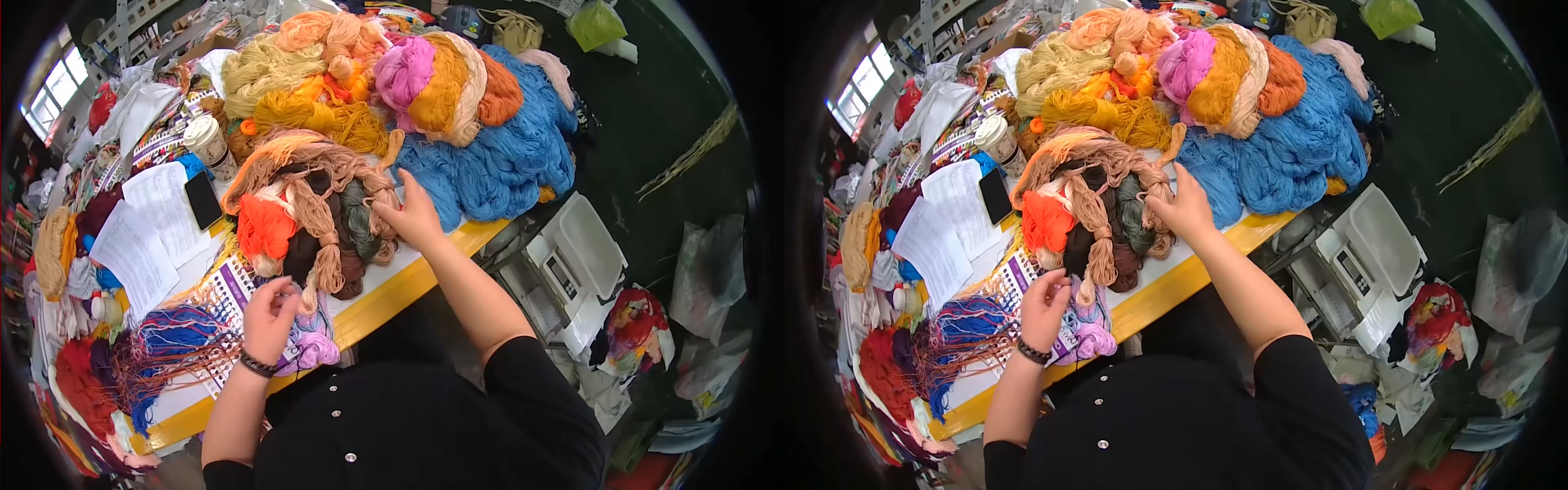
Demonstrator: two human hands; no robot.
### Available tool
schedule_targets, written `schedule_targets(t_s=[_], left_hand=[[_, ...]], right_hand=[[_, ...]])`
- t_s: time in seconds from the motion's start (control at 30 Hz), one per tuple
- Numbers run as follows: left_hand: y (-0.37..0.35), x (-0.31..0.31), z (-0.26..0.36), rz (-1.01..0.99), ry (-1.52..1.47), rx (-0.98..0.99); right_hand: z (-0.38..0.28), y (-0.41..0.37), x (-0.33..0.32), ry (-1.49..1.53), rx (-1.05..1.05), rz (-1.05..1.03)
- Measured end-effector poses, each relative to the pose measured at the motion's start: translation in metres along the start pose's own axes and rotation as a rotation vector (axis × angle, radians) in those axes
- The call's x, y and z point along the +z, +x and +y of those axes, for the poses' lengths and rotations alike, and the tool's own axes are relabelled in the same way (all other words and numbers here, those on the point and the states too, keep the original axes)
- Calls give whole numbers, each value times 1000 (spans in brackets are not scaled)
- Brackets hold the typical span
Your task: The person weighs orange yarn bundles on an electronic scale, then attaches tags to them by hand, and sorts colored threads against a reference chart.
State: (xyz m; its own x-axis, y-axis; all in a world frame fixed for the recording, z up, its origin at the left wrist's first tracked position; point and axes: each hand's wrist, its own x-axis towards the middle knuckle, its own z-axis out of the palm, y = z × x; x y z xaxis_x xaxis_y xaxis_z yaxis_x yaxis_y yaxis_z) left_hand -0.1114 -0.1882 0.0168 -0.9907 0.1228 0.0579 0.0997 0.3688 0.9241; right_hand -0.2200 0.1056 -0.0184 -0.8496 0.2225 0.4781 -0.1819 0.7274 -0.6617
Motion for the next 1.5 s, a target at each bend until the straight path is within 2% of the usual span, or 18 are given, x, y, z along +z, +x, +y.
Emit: schedule_targets(t_s=[0.03, 0.13, 0.17, 0.2, 0.27, 0.37, 0.4, 0.47, 0.57, 0.67, 0.8, 0.9, 0.97, 1.0, 1.17, 1.27, 1.37, 1.5], left_hand=[[10, 13, 1, -10, -42, 10], [32, 41, 29, -66, 143, -12], [37, 47, 36, -75, 244, -32], [42, 52, 33, -57, 282, 20], [50, 54, 23, -21, 212, -21], [47, 50, 26, -21, -313, -87], [45, 46, 31, -29, -598, -182], [43, 44, 36, 20, -957, -323], [35, 49, 20, 43, -937, -333], [34, 52, 19, -16, -997, -369], [33, 53, 21, -24, -1007, -368], [31, 53, 16, -30, -960, -349], [31, 53, 14, -46, -931, -338], [32, 53, 14, -35, -943, -340], [31, 52, 14, -6, -934, -348], [33, 42, 4, -1, -844, -314], [30, 27, -5, -20, -758, -290], [32, 28, -3, 52, -730, -278]], right_hand=[[3, 4, 2, 203, 204, -162], [-15, 9, -8, 305, 297, -276], [-24, 10, -12, 289, 228, -177], [-31, 9, -16, 296, 228, -186], [-47, 5, -28, 365, 41, -110], [-86, -19, -47, 538, -68, -279], [-79, -32, -38, 341, -160, -295], [-71, -51, -25, 403, -161, -390], [-70, -70, -15, 417, -133, -409], [-70, -85, -9, 645, 116, -538], [-63, -97, 3, 746, 152, -576], [-63, -98, 4, 871, 299, -670], [-66, -98, 4, 1165, 422, -670], [-66, -98, 5, 1164, 425, -672], [-64, -99, 6, 1223, 431, -638], [-62, -70, -22, 1256, 402, -477], [-45, -20, -53, 1087, 298, -125], [-44, 37, -95, 1058, 192, 22]])
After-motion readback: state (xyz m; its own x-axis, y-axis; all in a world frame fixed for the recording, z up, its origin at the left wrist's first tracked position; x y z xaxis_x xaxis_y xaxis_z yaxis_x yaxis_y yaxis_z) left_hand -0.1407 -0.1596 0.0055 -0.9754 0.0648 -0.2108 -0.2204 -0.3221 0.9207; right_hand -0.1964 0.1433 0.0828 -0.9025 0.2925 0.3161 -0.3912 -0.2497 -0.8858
